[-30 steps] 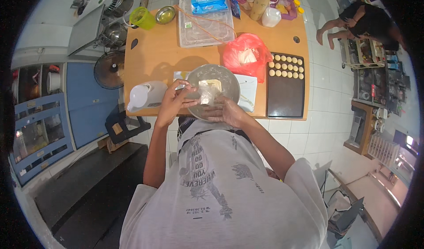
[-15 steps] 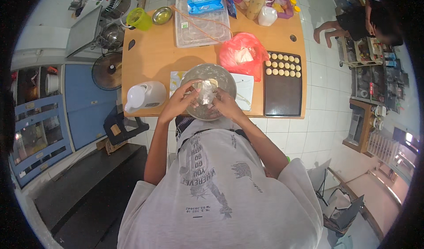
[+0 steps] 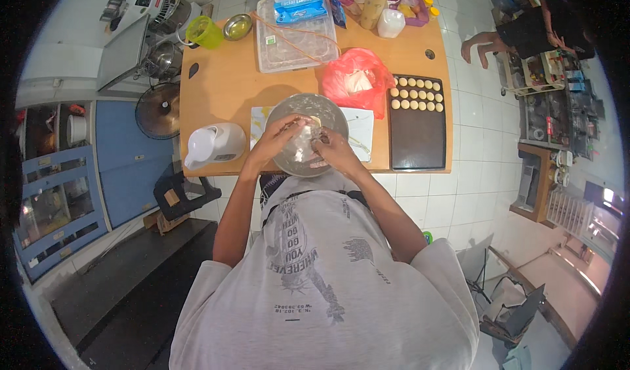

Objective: The person prepares dough by hand in a bowl, adding flour from a plastic bag and water from a pitcher, and then mixes the ingredients together.

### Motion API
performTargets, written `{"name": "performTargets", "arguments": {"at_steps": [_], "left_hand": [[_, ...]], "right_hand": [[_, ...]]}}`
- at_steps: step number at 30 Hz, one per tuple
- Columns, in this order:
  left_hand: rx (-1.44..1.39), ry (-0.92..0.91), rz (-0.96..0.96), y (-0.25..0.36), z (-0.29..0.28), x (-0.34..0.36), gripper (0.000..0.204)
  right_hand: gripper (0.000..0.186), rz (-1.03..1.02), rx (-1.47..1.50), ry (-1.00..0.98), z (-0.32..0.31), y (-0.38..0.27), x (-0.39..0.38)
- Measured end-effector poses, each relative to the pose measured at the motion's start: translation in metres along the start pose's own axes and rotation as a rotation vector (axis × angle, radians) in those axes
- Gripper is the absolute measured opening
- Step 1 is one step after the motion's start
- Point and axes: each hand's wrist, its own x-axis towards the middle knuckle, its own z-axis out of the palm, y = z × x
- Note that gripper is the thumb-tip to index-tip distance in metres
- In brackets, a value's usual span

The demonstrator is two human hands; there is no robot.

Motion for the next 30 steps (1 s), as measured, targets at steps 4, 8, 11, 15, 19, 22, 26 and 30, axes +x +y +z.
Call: {"name": "performTargets", "arguments": {"at_steps": [4,8,11,15,19,22,26,30], "left_hand": [[0.0,-0.045,-0.035,-0.006,0.0,0.007,0.029],[-0.056,-0.042,-0.043,-0.006,0.002,0.009,0.028],[-0.044,-0.029,-0.039,-0.004,0.0,0.007,0.027],[-0.142,0.009,-0.02,-0.014,-0.003,0.009,0.024],[-0.138,0.082,0.0,-0.008,-0.004,0.009,0.022],[-0.173,0.158,0.053,-0.007,0.001,0.009,0.023],[-0.179,0.317,0.086,-0.016,0.011,0.013,0.024],[-0.09,0.305,0.066,-0.01,0.018,0.013,0.025]], "right_hand": [[0.039,-0.01,-0.019,0.029,-0.002,0.003,0.005],[0.036,-0.045,0.024,0.094,-0.001,0.005,0.002],[0.031,0.027,0.126,0.065,-0.002,-0.004,-0.001],[0.033,-0.037,0.163,0.101,-0.006,0.002,0.004],[0.032,-0.093,0.176,0.132,-0.001,-0.005,0.003],[0.031,-0.133,0.175,0.139,0.0,-0.004,0.003],[0.032,-0.333,-0.105,0.244,0.002,0.005,0.004],[0.037,-0.386,-0.128,0.268,0.01,0.0,-0.007]]}}
